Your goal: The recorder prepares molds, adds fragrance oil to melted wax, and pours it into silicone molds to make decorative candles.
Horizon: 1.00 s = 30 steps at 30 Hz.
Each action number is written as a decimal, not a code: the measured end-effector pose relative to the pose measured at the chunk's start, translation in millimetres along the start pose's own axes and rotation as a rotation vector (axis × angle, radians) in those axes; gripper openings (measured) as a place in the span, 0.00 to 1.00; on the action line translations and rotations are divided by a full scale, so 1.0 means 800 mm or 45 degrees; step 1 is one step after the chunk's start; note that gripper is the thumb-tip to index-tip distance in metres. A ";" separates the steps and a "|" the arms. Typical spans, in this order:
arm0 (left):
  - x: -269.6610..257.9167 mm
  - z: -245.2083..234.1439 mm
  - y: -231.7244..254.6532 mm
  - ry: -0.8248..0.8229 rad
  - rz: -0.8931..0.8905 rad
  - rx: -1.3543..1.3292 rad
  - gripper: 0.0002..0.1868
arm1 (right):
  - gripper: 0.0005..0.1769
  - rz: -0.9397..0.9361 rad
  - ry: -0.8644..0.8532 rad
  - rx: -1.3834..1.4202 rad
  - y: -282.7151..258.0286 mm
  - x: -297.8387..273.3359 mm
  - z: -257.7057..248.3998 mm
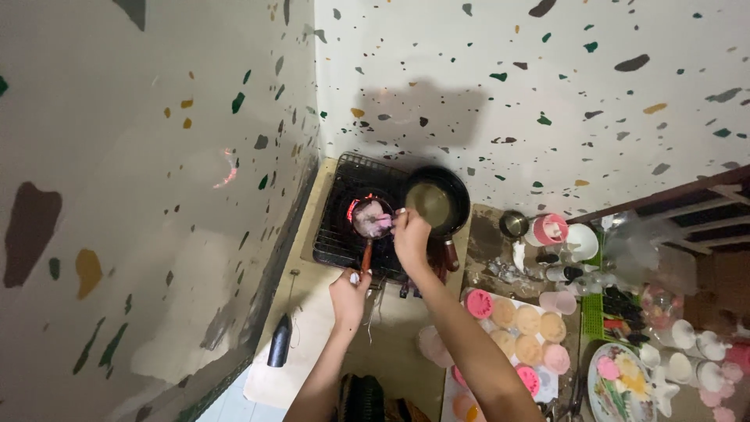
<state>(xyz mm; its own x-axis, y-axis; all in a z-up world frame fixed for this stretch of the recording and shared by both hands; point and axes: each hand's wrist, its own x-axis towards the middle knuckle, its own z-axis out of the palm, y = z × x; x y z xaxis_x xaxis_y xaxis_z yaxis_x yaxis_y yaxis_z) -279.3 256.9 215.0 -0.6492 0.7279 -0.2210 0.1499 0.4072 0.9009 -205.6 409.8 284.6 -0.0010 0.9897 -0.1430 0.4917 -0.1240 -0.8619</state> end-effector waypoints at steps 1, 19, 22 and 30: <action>-0.001 0.001 -0.002 -0.003 0.001 0.003 0.15 | 0.14 0.003 0.002 0.002 -0.002 -0.006 -0.006; 0.003 0.005 -0.005 0.021 0.024 -0.020 0.14 | 0.13 -0.854 -0.016 -0.285 0.041 -0.066 -0.044; 0.003 0.004 -0.002 0.037 0.017 -0.012 0.14 | 0.12 -0.919 -0.005 -0.358 0.057 -0.068 -0.036; 0.002 0.005 -0.004 0.043 0.022 -0.059 0.14 | 0.12 -0.921 -0.078 -0.327 0.033 -0.056 -0.034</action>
<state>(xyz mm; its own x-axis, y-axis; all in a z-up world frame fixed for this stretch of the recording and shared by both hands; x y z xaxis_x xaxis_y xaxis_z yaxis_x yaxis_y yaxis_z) -277.9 258.8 210.5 -0.6715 0.7154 -0.1933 0.1273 0.3684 0.9209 -169.1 363.9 281.7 -0.4443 0.8113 0.3801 0.5369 0.5807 -0.6120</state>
